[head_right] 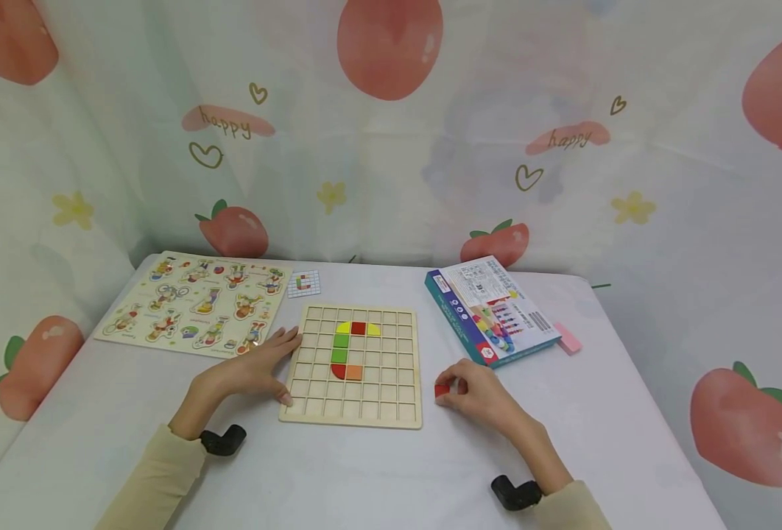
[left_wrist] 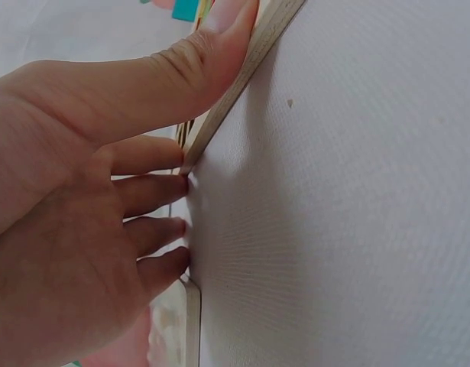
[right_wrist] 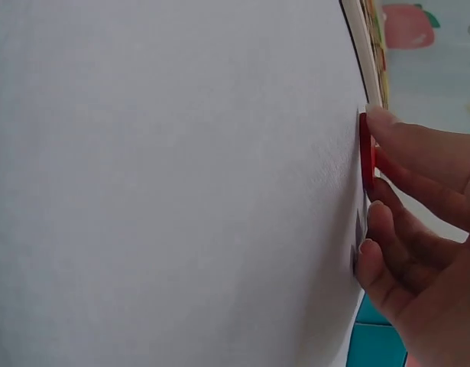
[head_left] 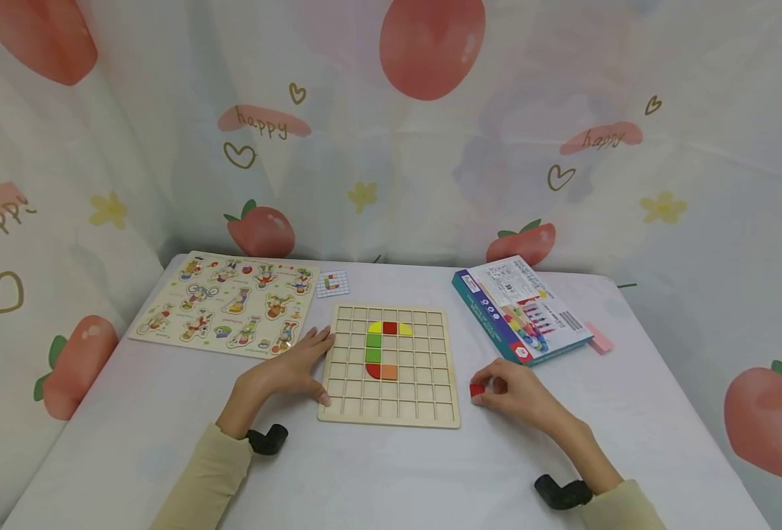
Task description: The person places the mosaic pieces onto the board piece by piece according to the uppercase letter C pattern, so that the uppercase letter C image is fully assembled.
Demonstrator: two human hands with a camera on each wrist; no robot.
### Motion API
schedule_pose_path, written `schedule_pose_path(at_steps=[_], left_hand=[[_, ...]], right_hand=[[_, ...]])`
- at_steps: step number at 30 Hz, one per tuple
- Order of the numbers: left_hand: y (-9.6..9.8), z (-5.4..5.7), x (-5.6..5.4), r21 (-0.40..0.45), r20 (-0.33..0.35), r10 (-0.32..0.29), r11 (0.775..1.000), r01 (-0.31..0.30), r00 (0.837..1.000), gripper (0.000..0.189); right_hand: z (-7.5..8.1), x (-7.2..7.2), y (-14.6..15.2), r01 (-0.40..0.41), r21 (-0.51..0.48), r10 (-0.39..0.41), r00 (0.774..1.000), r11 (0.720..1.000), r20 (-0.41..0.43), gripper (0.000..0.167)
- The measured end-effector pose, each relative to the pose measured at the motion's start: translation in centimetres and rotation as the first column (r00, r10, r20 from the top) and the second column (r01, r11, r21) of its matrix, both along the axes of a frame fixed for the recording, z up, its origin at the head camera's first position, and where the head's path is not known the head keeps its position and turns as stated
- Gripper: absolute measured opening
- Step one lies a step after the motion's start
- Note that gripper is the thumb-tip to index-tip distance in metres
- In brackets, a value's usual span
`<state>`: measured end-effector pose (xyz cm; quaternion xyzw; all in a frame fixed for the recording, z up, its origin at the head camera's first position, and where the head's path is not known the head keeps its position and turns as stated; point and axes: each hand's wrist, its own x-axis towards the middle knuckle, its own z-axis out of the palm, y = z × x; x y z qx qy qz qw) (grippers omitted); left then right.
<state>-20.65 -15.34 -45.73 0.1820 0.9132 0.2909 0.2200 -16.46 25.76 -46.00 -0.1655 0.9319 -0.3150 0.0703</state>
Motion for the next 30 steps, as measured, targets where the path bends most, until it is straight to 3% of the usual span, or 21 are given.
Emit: schedule_pose_path(at_steps=[11,22,30], left_hand=[[0.1,-0.1,-0.1,-0.004,-0.004,-0.001,1.0,0.001,1.0,0.113],[0.1,-0.1,-0.1,0.002,0.002,0.002,1.0,-0.002,1.0,0.113],[0.0,0.0,-0.1,0.0,-0.001,-0.006,1.0,0.006,1.0,0.112]], right_hand=[[-0.1,0.0,-0.2,-0.005,-0.02,0.005,0.999,1.0,0.037,0.018],[0.0,-0.4,-0.9,-0.017,-0.058,0.018,1.0,0.998,0.018,0.013],[0.1,-0.7,-2.1,-0.053,-0.144,0.054,0.998,0.988,0.006,0.014]])
